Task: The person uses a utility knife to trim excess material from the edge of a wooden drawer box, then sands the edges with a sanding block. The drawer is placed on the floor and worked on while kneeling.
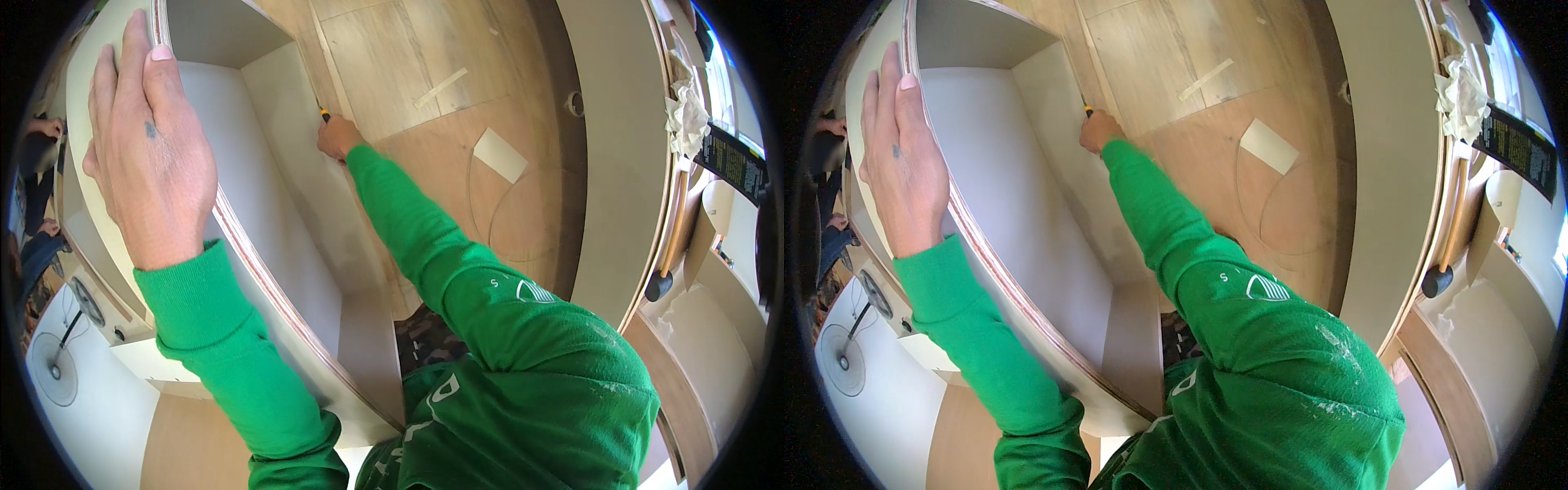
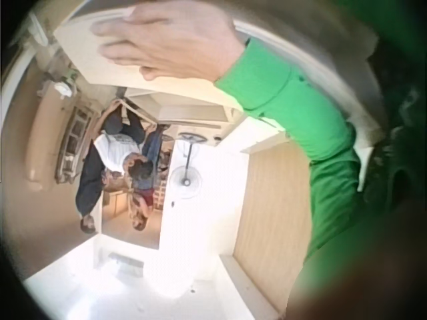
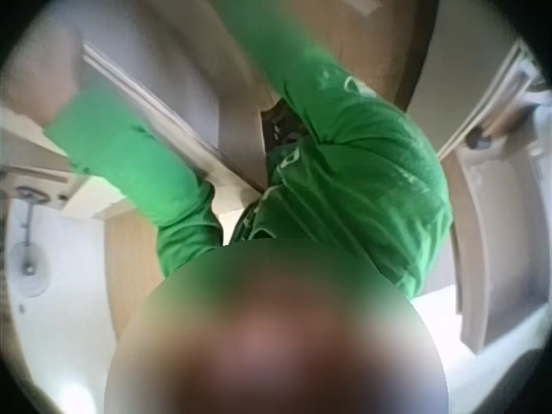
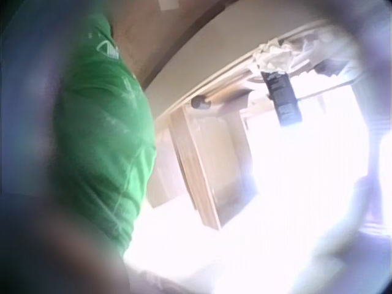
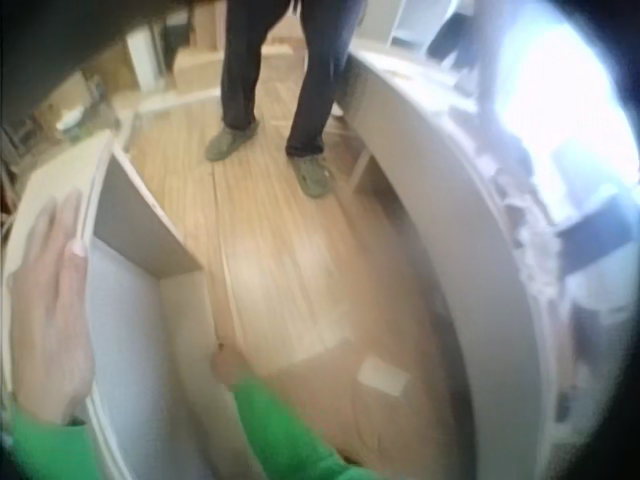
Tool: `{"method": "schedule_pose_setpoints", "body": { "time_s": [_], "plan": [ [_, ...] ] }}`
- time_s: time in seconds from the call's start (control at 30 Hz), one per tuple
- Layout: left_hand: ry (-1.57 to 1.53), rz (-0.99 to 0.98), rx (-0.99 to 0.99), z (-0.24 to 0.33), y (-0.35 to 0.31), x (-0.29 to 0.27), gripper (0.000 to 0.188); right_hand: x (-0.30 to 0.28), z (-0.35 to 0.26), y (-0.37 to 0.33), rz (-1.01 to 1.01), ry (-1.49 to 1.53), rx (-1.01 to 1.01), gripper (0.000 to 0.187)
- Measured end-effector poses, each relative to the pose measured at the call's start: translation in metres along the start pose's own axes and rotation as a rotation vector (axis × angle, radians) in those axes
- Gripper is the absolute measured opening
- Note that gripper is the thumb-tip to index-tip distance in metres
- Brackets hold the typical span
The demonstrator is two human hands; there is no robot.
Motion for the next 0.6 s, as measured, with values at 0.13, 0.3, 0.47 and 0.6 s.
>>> {"method": "schedule_pose_setpoints", "body": {
  "time_s": [0.13, 0.3, 0.47, 0.6],
  "plan": [
    [-0.007, -0.025, 0.005, -0.008, 0.000, 0.004, 0.059, 0.015, 0.053, -0.029, 0.009, -0.031, -0.011, 0.043],
    [0.090, -0.023, 0.017, -0.011, -0.003, 0.008, 0.061, 0.041, 0.107, -0.042, 0.042, -0.057, -0.008, 0.043],
    [0.079, -0.007, 0.022, -0.015, -0.002, 0.010, 0.061, 0.042, 0.121, -0.053, 0.039, -0.058, 0.014, 0.043],
    [0.078, 0.011, 0.063, -0.017, 0.000, 0.010, 0.060, 0.039, 0.118, -0.061, 0.010, -0.066, 0.025, 0.043]
  ]
}}
Point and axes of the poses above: each hand's wrist, its own y-axis towards the middle knuckle, its own x-axis out of the palm, z = x × y, the point moved 9 cm from there along y, towards the middle knuckle, and after that the axes turned 9 degrees about x, right-handed, at the moved point
